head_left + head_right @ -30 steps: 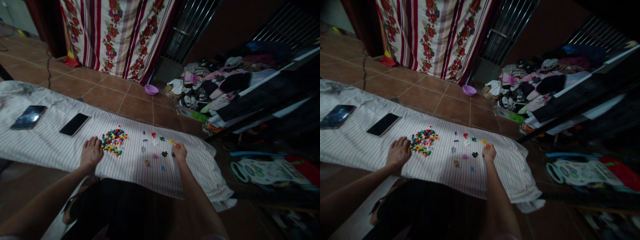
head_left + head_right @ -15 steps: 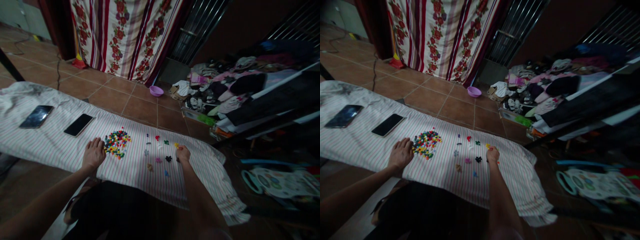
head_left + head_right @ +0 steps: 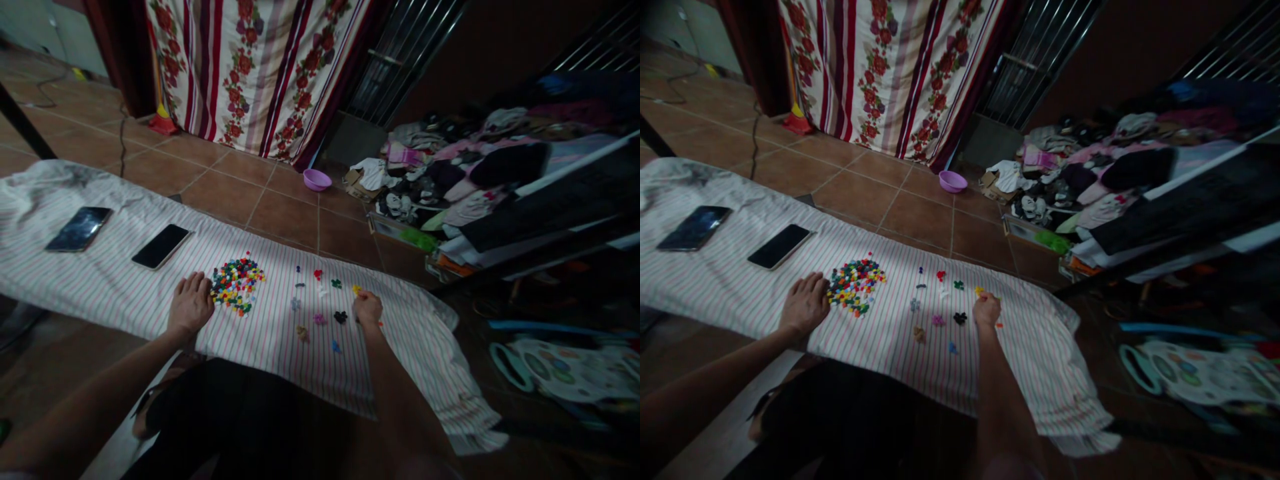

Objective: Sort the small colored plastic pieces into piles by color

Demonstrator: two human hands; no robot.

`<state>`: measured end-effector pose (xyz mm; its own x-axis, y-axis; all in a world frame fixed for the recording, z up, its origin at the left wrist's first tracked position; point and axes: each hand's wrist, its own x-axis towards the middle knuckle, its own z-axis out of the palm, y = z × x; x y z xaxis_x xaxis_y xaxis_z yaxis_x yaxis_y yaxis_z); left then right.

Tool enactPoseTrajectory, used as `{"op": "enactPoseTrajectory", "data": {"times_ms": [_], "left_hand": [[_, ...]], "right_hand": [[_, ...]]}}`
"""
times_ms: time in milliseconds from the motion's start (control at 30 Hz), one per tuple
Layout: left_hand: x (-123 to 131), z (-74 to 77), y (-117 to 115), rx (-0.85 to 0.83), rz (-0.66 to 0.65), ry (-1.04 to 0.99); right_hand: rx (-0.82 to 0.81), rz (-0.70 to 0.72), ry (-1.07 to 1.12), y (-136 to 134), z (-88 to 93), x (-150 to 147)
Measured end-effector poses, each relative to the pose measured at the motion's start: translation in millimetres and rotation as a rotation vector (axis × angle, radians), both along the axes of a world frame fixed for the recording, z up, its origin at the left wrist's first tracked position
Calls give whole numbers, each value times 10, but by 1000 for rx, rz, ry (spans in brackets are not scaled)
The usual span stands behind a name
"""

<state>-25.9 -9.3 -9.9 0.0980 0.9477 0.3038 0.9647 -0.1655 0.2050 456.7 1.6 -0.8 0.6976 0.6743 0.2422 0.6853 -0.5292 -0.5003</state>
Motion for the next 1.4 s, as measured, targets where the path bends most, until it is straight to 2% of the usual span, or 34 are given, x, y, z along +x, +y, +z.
{"op": "enactPoseTrajectory", "data": {"times_ms": [267,400,567,733,900,1033,1200,1400], "left_hand": [[4,5,-9,18,-3,-19],[7,35,-15,17,-14,-15],[10,54,-12,10,-15,-41],[15,52,-8,1,-5,-54],[12,31,-2,5,1,-50],[8,4,2,32,-3,-33],[9,11,-2,47,-11,-40],[12,21,-2,28,-11,-55]], "right_hand": [[15,24,7,-20,88,-41],[101,117,-25,8,155,-219],[205,344,-1,51,174,-725],[275,618,115,-9,54,-1487],[226,861,251,-144,-140,-2283],[151,955,253,-189,-210,-2751],[50,982,157,-147,-185,-3030],[-70,961,60,-84,-132,-3070]]}}
